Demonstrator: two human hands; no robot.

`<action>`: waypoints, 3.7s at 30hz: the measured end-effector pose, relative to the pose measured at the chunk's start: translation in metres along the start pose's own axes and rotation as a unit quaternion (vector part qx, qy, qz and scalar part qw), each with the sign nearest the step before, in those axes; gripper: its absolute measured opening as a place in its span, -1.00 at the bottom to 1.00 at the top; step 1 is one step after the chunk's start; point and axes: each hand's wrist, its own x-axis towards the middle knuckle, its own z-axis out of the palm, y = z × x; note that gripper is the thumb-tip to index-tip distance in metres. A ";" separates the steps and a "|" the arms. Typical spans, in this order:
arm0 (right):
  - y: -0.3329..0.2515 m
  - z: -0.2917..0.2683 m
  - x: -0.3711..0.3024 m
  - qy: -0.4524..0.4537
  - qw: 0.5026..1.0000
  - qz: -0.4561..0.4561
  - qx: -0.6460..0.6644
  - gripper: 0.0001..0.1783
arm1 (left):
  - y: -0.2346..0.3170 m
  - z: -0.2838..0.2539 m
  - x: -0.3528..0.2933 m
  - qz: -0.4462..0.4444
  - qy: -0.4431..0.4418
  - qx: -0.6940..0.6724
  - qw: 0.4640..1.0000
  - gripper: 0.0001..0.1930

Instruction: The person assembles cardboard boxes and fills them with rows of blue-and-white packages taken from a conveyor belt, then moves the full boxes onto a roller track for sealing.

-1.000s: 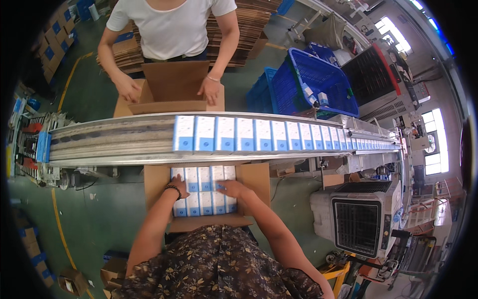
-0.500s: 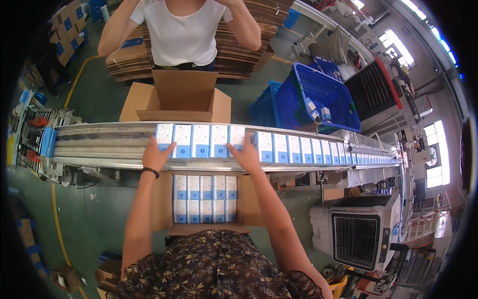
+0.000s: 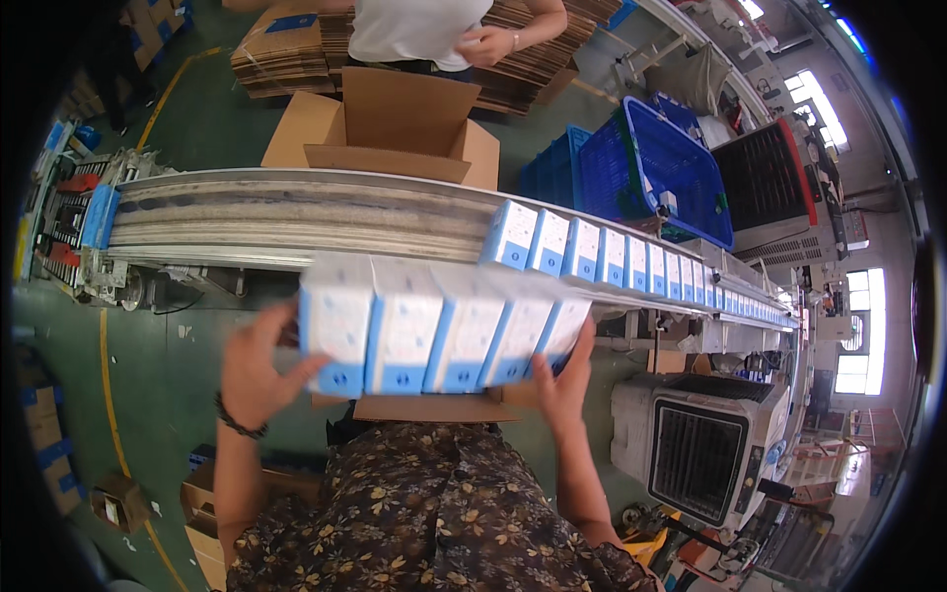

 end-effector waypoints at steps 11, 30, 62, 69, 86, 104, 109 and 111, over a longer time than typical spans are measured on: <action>0.107 0.039 -0.062 -0.357 0.899 0.154 -0.200 -0.43 | -0.160 0.206 -0.057 -0.153 -0.496 0.302 0.800 -0.65; 0.144 -0.005 0.160 -0.003 0.962 -0.001 -0.275 -0.30 | -0.075 0.194 0.148 -0.159 0.105 0.045 0.981 -0.49; 0.127 0.127 -0.011 -0.096 0.938 0.130 -0.306 0.13 | -0.115 0.201 0.021 -0.269 -0.160 0.200 0.928 0.00; 0.146 0.172 0.015 -0.177 0.823 0.168 -0.513 0.18 | -0.162 0.239 0.055 -0.292 -0.256 0.313 0.867 -0.14; 0.140 0.013 -0.097 -0.173 0.947 0.065 -0.263 -0.23 | -0.233 0.129 -0.095 -0.168 -0.098 -0.083 0.977 -0.40; 0.152 0.107 -0.071 -0.135 0.958 0.205 0.151 -0.10 | -0.112 0.222 -0.077 -0.043 -0.103 0.326 0.939 -0.31; 0.105 0.116 -0.076 -0.115 0.991 -0.003 0.061 -0.37 | -0.178 0.223 -0.073 -0.326 0.052 0.193 0.924 -0.27; 0.165 0.137 -0.071 -0.089 0.992 0.045 0.070 -0.52 | -0.195 0.214 -0.064 -0.423 0.070 0.136 0.893 -0.28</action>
